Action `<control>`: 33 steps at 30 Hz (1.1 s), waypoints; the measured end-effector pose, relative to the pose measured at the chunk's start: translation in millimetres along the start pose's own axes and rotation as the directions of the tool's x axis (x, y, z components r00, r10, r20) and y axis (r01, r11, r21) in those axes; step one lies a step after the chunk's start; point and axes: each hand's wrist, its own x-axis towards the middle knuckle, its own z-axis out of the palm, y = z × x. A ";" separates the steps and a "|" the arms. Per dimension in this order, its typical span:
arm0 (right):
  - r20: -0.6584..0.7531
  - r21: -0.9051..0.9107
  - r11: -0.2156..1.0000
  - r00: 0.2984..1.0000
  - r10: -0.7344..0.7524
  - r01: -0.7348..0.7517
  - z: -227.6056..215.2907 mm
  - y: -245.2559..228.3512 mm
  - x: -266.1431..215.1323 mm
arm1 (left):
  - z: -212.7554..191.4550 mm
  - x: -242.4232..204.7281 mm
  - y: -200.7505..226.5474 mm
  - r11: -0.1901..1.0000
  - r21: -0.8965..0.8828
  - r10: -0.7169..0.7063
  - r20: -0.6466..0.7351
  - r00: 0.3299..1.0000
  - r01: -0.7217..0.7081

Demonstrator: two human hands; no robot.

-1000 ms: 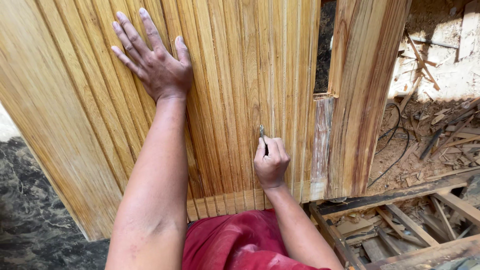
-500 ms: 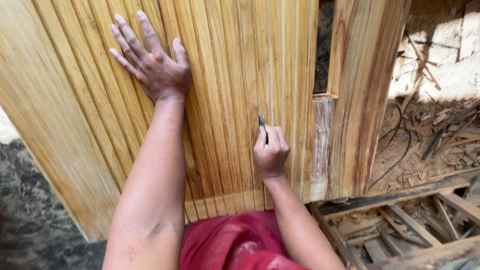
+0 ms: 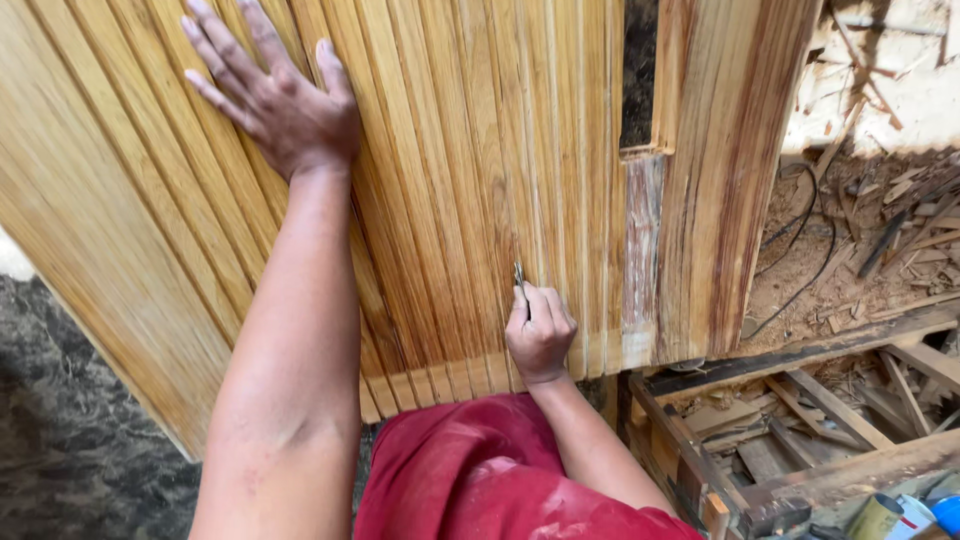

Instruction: The person uses a metal scraper to remove material from the surface of a large wooden panel. They work methodically across the panel, scraping along the grain to clean or smooth the surface.

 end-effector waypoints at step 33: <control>-0.023 -0.013 0.999 0.998 0.050 -0.051 28.3 21.0 0.0 | 12.0 -5.9 -5.2 0.999 -0.027 0.031 -0.100 0.994 -0.034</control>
